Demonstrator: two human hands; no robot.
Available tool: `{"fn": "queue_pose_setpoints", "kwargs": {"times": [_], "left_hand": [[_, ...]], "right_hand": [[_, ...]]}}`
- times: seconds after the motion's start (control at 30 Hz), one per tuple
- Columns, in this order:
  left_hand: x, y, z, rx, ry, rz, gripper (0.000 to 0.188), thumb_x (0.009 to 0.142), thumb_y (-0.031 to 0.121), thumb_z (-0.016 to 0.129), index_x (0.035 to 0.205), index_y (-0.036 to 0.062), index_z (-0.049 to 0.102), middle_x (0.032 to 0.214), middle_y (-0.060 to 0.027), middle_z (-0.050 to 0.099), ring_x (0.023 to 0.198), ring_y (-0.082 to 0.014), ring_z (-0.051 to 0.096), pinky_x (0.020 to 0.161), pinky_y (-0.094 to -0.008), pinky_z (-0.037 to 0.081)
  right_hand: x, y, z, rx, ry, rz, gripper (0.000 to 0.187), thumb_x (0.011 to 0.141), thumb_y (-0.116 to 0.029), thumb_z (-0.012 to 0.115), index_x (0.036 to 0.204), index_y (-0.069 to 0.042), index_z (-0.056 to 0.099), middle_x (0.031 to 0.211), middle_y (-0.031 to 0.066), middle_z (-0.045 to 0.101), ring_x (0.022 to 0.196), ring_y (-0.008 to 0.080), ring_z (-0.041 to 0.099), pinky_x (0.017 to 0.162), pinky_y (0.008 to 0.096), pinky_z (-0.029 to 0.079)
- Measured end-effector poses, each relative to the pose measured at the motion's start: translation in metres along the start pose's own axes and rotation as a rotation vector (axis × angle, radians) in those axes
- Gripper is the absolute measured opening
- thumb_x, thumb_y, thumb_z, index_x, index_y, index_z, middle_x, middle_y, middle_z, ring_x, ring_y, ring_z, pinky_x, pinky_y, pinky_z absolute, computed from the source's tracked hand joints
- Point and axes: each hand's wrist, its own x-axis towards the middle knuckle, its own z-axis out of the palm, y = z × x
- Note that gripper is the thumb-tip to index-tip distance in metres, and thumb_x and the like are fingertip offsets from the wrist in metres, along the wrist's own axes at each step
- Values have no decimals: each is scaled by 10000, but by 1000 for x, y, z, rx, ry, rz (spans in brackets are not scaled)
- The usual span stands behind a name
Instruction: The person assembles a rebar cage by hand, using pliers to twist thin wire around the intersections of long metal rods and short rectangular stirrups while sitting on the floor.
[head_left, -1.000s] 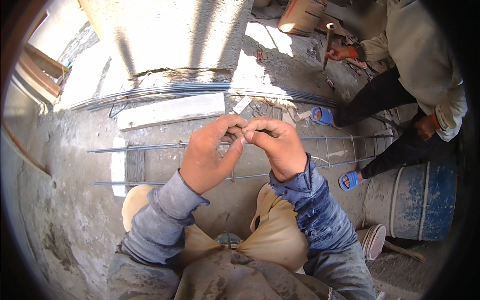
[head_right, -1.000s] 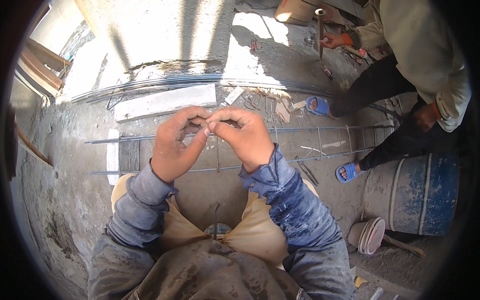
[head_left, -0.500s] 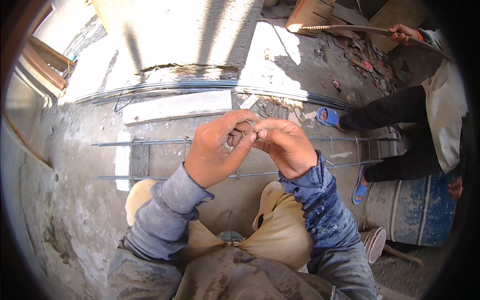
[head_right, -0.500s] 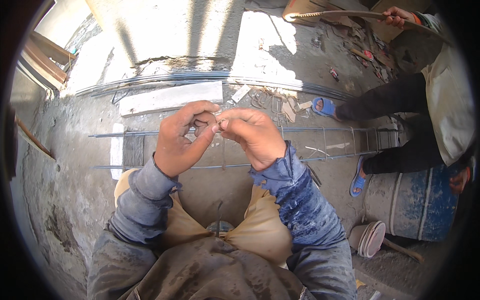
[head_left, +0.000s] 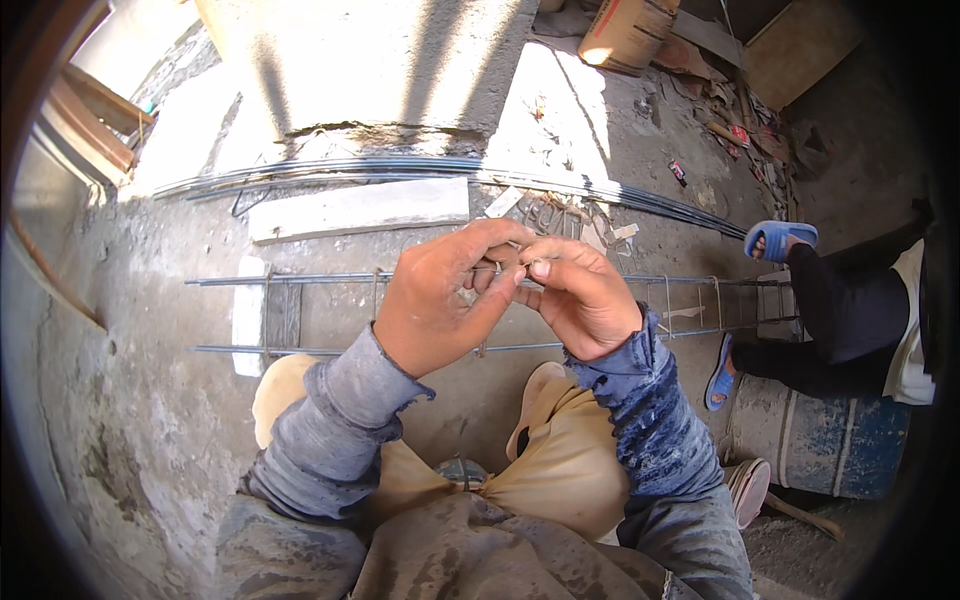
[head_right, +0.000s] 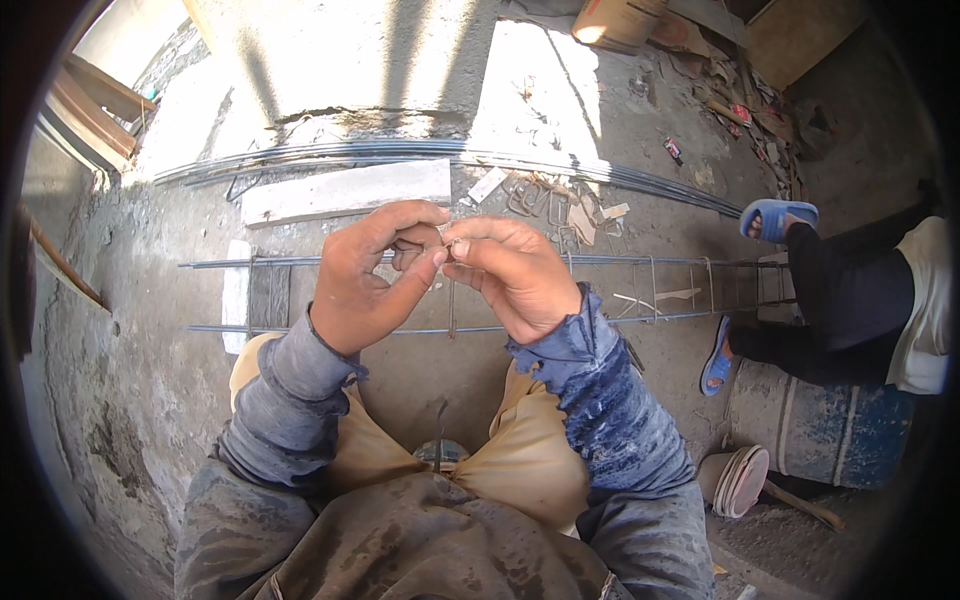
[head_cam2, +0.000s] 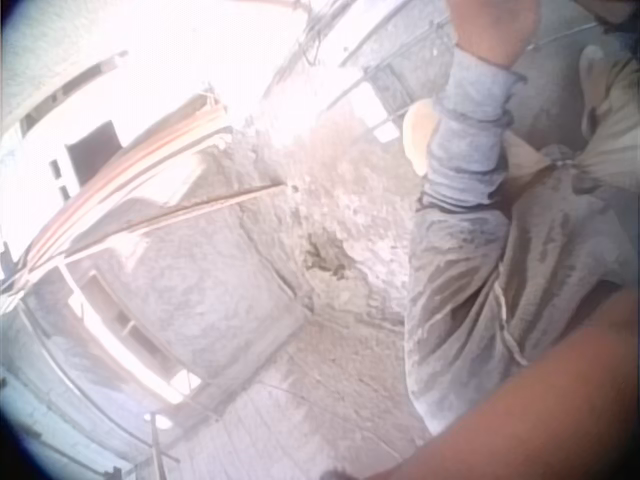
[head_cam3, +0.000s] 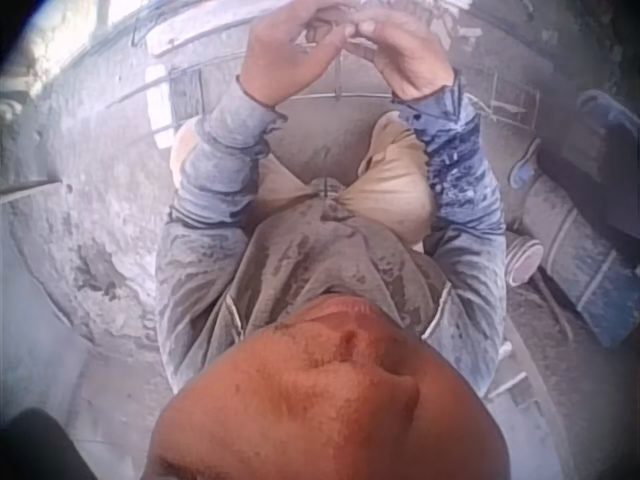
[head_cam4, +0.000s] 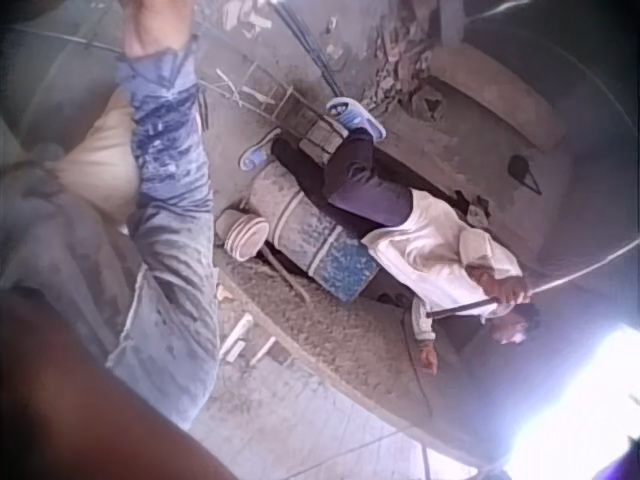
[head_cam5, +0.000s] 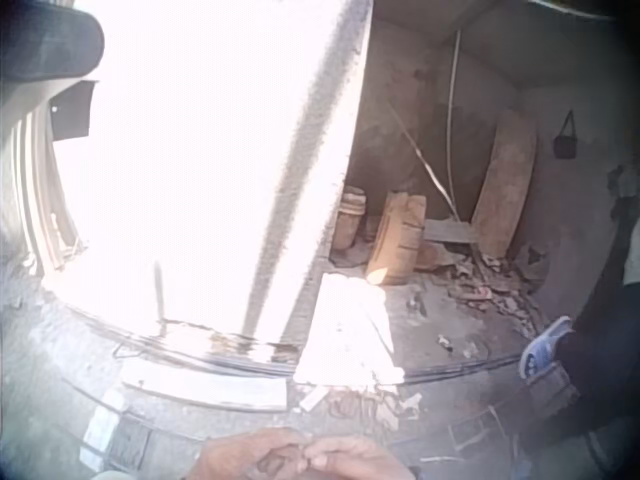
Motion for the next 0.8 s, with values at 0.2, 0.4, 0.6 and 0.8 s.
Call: {"fn": "queue_pose_setpoints", "kwargs": {"times": [0.2,0.4,0.6,0.8], "left_hand": [[0,4,0,-25,-20,-19,279,780,-30,601,1057,-19,571,765,-50,616,641,-69,521,557,-197,410],[-2,3,-2,29,-35,-9,286,782,-24,609,1065,-14,571,767,-49,617,644,-71,524,562,-203,413],[-2,4,0,-29,-38,-11,287,798,-29,590,1082,-19,555,763,-37,606,652,-63,524,570,-197,408],[-8,-4,8,-301,10,-148,307,795,-60,529,1086,25,486,712,-13,524,576,-32,425,485,-192,338]], "right_hand": [[0,1,-1,57,-4,-1,103,825,-12,578,919,3,616,891,73,616,878,173,594,841,320,470],[-1,0,1,55,-18,-17,93,819,-13,586,899,11,628,900,80,620,863,175,595,837,321,471],[0,1,0,26,-14,-44,94,822,-8,587,897,19,637,893,93,634,867,179,601,834,324,475],[-1,1,5,-63,40,-95,110,808,28,590,907,26,639,887,84,639,851,166,609,797,303,490]]}}
